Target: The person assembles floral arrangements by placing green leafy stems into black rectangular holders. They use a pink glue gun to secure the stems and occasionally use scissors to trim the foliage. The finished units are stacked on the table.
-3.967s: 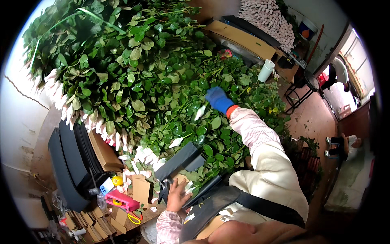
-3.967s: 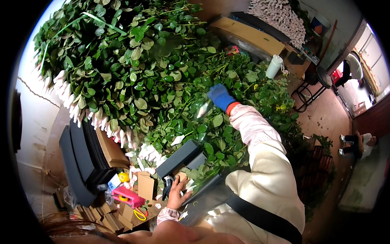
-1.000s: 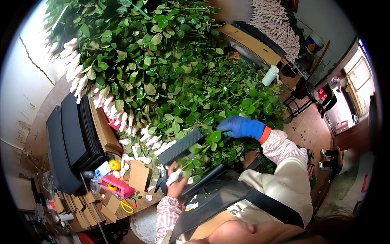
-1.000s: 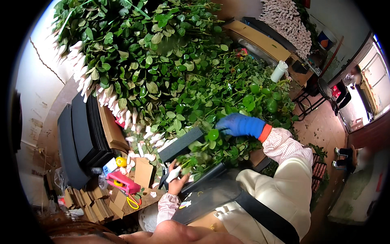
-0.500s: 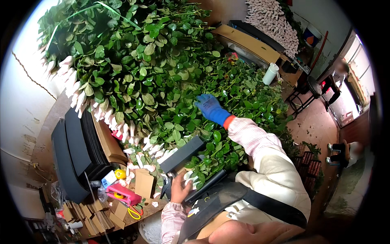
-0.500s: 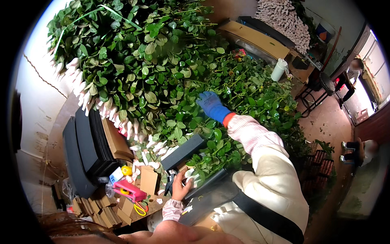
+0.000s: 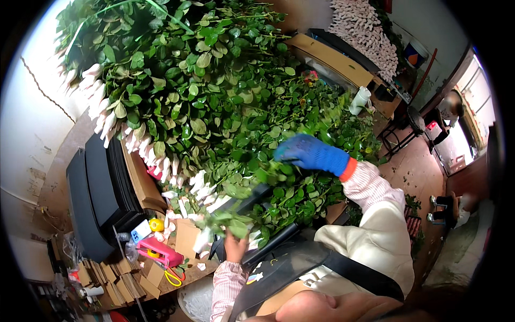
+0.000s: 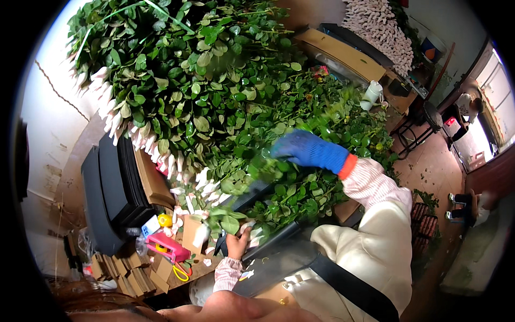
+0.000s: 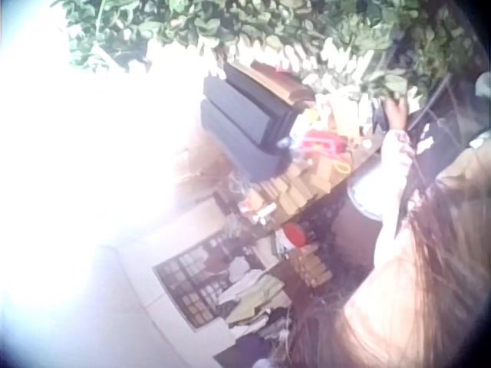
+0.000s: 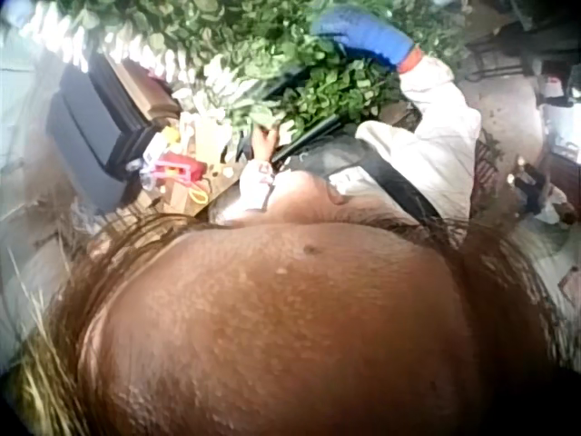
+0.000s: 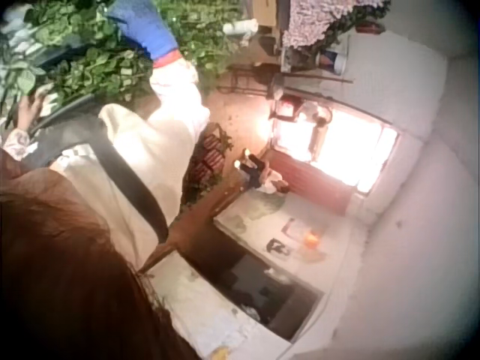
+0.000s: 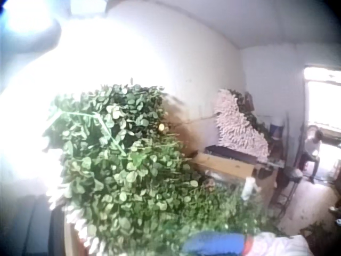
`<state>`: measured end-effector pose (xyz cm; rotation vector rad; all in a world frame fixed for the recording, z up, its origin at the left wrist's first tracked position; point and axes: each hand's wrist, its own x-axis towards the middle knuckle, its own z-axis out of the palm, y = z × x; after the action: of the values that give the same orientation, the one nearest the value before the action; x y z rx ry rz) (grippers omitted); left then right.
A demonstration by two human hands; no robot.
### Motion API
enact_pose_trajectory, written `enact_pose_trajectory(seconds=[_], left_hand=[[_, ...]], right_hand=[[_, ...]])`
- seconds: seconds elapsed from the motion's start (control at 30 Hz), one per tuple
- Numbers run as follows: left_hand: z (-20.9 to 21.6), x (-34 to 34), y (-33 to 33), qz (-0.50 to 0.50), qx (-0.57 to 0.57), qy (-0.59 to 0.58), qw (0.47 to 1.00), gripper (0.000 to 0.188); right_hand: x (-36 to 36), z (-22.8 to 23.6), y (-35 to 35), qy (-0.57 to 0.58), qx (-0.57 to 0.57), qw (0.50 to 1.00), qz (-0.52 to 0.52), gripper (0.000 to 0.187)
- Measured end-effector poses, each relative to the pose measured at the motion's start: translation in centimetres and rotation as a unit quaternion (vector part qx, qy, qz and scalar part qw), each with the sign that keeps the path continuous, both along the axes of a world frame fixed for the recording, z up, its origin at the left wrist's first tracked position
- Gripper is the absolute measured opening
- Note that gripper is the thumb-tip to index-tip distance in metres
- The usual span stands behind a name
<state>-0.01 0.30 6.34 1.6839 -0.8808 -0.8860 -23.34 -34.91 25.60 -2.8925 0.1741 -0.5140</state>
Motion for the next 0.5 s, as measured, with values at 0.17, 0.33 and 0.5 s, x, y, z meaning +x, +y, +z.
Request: enact_pose_trajectory(seconds=[0.17,0.33,0.5], left_hand=[[-0.2,-0.3,0.1,0.033,0.015,-0.035,0.999,0.074],[-0.1,0.1,-0.4,0.002,-0.090,-0.129,0.988,0.069],[0.0,-0.2,-0.2,0.035,-0.062,-0.102,0.992,0.070]], right_hand=[[-6.3,-6.3,2.0,0.167,0.046,0.982,-0.076,0.029],[-7.0,-10.8,3.2,0.354,-0.057,0.918,-0.170,0.029],[-2.0,-7.1,0.6,0.536,-0.054,0.808,-0.238,0.020]])
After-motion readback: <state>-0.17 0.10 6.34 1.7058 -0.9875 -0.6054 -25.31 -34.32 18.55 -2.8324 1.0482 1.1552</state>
